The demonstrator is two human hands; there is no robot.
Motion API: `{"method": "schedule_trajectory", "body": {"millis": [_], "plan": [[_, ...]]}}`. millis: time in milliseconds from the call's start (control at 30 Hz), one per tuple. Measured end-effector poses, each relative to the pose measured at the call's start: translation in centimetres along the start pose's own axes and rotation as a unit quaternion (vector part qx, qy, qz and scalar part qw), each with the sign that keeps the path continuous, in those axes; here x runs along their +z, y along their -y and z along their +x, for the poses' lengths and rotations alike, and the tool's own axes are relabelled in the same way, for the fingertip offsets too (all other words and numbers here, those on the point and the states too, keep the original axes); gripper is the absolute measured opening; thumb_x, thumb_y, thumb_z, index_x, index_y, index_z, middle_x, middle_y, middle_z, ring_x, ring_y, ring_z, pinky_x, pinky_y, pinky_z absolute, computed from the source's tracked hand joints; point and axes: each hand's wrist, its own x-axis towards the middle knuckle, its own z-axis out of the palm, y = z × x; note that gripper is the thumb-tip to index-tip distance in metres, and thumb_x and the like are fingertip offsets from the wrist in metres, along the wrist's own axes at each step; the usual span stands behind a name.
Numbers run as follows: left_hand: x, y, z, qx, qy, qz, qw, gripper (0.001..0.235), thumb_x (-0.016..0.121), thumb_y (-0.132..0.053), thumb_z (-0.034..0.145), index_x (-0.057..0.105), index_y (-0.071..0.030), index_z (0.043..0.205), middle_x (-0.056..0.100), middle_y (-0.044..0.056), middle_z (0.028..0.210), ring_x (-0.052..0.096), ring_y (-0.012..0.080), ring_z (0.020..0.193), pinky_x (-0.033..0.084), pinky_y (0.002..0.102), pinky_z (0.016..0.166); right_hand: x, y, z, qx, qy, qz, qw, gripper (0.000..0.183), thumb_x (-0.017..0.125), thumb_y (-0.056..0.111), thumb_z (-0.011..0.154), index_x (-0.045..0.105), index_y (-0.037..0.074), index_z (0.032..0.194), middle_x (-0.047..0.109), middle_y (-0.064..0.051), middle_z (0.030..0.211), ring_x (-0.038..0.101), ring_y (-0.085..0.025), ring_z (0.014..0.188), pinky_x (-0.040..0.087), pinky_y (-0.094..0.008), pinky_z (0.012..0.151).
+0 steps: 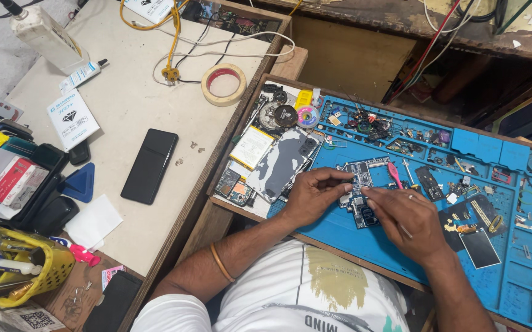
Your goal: The person uses tweezers to manipulate small components on a disassembled mobile phone motherboard. They repeatedly probe and adjust tiny parts on the board, occasionally repositioning the board and handling a small green component. The work continues without a visible final assembly or completion state.
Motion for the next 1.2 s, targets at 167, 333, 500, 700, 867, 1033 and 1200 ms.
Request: {"method": "schedule_trajectory", "body": {"millis": [167, 333, 500, 700, 867, 1033, 1200], "plan": [[-0.2, -0.4, -0.1, 0.026, 0.007, 0.032, 0.999, 0.022, 0.074, -0.006, 0.098, 0.074, -0.003, 0.12, 0.072, 0.006, 0.104, 0.067, 0.006, 0.087, 0.057, 0.02, 0.075, -0.3, 0.6, 0.2, -0.103, 0.009, -0.098, 0.99, 0.028, 0.071, 0.007, 0.085, 0.075, 0.008, 0.113, 0.08, -0.01, 0.106, 0.075, -0.024, 0.085, 0.058, -0.039, 0.079], [-0.3, -0.9, -0.2, 0.035, 0.018, 0.053, 0.998, 0.022, 0.074, -0.007, 0.098, 0.074, -0.003, 0.119, 0.072, 0.006, 0.102, 0.068, 0.0066, 0.088, 0.057, 0.02, 0.075, 0.5, 1.2, 0.1, 0.053, -0.031, 0.069, 0.996, 0.021, 0.067, 0.01, 0.097, 0.075, 0.008, 0.116, 0.078, -0.01, 0.105, 0.077, -0.02, 0.09, 0.059, -0.034, 0.081], [-0.4, -1.2, -0.2, 0.043, 0.02, 0.077, 0.996, 0.021, 0.074, -0.008, 0.097, 0.074, -0.003, 0.118, 0.074, 0.007, 0.106, 0.071, 0.0077, 0.09, 0.06, 0.022, 0.078, 1.0, 1.4, -0.2, 0.163, -0.028, 0.147, 0.975, 0.022, 0.062, 0.013, 0.101, 0.075, 0.005, 0.117, 0.079, -0.011, 0.106, 0.079, -0.019, 0.095, 0.061, -0.03, 0.081], [0.1, -0.8, 0.0, -0.02, 0.01, 0.019, 1.0, 0.03, 0.074, -0.006, 0.095, 0.07, -0.003, 0.125, 0.075, 0.008, 0.1, 0.072, 0.0086, 0.088, 0.061, 0.021, 0.077, 1.3, 0.4, -0.2, 0.175, -0.032, 0.211, 0.961, 0.026, 0.059, 0.015, 0.103, 0.072, 0.001, 0.121, 0.079, -0.013, 0.108, 0.079, -0.019, 0.094, 0.062, -0.029, 0.08], [0.1, -0.2, 0.1, -0.012, 0.012, -0.017, 1.0, 0.034, 0.074, -0.006, 0.096, 0.066, -0.001, 0.129, 0.072, 0.007, 0.104, 0.07, 0.008, 0.093, 0.06, 0.021, 0.081, 1.4, 0.3, -0.5, 0.18, -0.05, 0.21, 0.96, 0.025, 0.063, 0.013, 0.101, 0.072, 0.0, 0.121, 0.079, -0.013, 0.106, 0.078, -0.018, 0.092, 0.062, -0.028, 0.077], [-0.1, 0.5, 0.1, -0.022, 0.011, -0.053, 0.998, 0.024, 0.072, -0.008, 0.099, 0.066, 0.003, 0.12, 0.074, 0.008, 0.104, 0.073, 0.0085, 0.095, 0.061, 0.022, 0.081, 1.3, 0.5, -0.4, 0.182, -0.048, 0.2, 0.962, 0.027, 0.066, 0.013, 0.098, 0.071, 0.0, 0.122, 0.08, -0.013, 0.104, 0.079, -0.018, 0.09, 0.062, -0.028, 0.075], [-0.1, 0.7, 0.1, -0.017, 0.013, -0.05, 0.999, 0.024, 0.072, -0.01, 0.101, 0.066, 0.003, 0.12, 0.074, 0.009, 0.1, 0.072, 0.0086, 0.091, 0.06, 0.022, 0.078, 1.2, 0.8, -0.2, 0.173, -0.055, 0.177, 0.967, 0.026, 0.068, 0.013, 0.097, 0.072, 0.002, 0.121, 0.079, -0.012, 0.103, 0.077, -0.016, 0.087, 0.061, -0.028, 0.074]]}}
